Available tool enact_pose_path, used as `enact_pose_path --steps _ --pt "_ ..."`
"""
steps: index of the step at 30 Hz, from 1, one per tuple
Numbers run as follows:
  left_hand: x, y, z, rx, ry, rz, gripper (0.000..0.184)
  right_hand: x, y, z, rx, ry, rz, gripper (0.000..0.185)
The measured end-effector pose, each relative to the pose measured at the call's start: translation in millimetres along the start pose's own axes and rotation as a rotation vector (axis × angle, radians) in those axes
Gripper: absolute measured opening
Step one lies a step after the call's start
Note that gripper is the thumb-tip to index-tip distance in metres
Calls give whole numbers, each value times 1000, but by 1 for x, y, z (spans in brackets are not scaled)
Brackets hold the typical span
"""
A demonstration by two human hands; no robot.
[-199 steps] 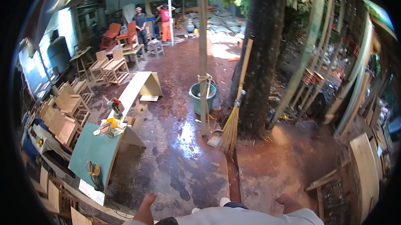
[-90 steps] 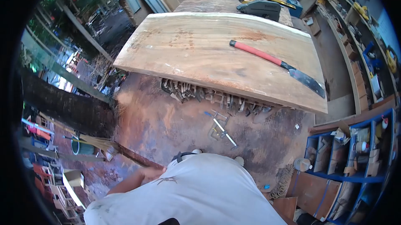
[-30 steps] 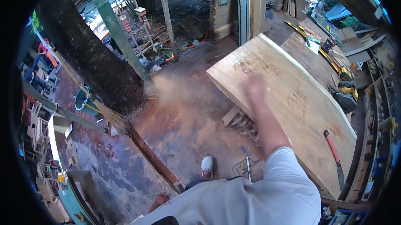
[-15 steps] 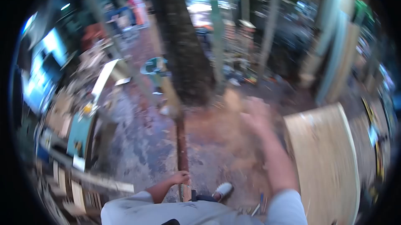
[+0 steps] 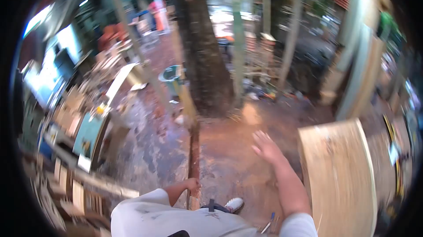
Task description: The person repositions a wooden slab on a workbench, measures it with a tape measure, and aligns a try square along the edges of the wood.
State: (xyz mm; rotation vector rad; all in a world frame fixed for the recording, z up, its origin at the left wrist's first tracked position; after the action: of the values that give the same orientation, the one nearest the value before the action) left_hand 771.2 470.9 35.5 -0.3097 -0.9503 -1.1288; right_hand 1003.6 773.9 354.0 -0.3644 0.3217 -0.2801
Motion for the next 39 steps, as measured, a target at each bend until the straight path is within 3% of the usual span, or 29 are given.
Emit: enact_pose_path --steps 2,3,4,6,7,10,12,14,16,17,18,19,20,21,22,24,25,27,28,30,34,39 --pt "25 46 56 402 253 -122 27 20 16 41 234 250 -159 54" --pt "29 61 64 468 270 -163 25 56 28 67 384 335 -283 55" --pt "31 73 74 529 268 -200 22 107 50 87 339 403 -487 57" --pt "25 89 68 594 203 -287 24 246 100 90 455 345 -937 62" --pt "30 98 59 549 158 -261 24 321 77 98 478 364 -1081 62" --pt "22 105 9 512 18 -131 22 493 -28 110 488 334 -1254 67" --pt "44 137 -26 457 -48 -168 23 620 -131 91 514 373 -1458 67" --pt "57 172 -52 430 -78 -199 25 754 -252 65 452 386 -1799 69" --pt "63 218 -77 246 8 -337 27 887 -395 23 579 471 -2085 72" --pt "72 248 -84 226 49 -413 31 921 -477 13 668 477 -2293 68" --pt "83 282 -90 238 145 -523 33 950 -547 1 658 537 -2357 63" --pt "98 316 -98 252 240 -628 36 967 -611 -23 386 691 -2533 56" --pt "128 356 -109 266 199 -663 36 979 -667 -56 357 780 -2707 65" --pt "159 400 -120 283 160 -698 37 1005 -703 -96 612 744 -2631 59" --pt "194 445 -128 221 228 -895 36 1021 -726 -127 864 702 -2533 53" --pt "297 523 -144 79 369 -1182 36 1017 -738 -157 489 960 -2403 53" --pt "328 553 -159 40 425 -1352 35 1002 -737 -149 484 957 -2385 53" --pt "399 604 -185 -37 421 -1441 42 966 -711 -127 393 1107 -2348 51" --pt "413 625 -201 -113 394 -1454 47 966 -691 -124 389 1095 -2312 51" --pt "429 661 -231 -299 412 -1525 53 943 -642 -90 650 1074 -1924 46" --pt "385 722 -266 -600 459 -1436 64 866 -542 26 609 987 -1674 48" --pt "308 754 -201 -639 445 -1254 69 834 -395 117 731 753 -1465 59"
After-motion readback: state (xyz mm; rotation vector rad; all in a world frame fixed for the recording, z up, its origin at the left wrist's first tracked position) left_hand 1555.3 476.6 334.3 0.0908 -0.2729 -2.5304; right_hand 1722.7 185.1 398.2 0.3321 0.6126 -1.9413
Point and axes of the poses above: each hand's wrist, its own x-axis away from the middle knuckle, its own z-axis out of the back of the hand, y = z × x, the point moved 10 cm from there along -x, towards the middle knuckle, and after that the axes turned 11 degrees about z, right-handed, at the moved point
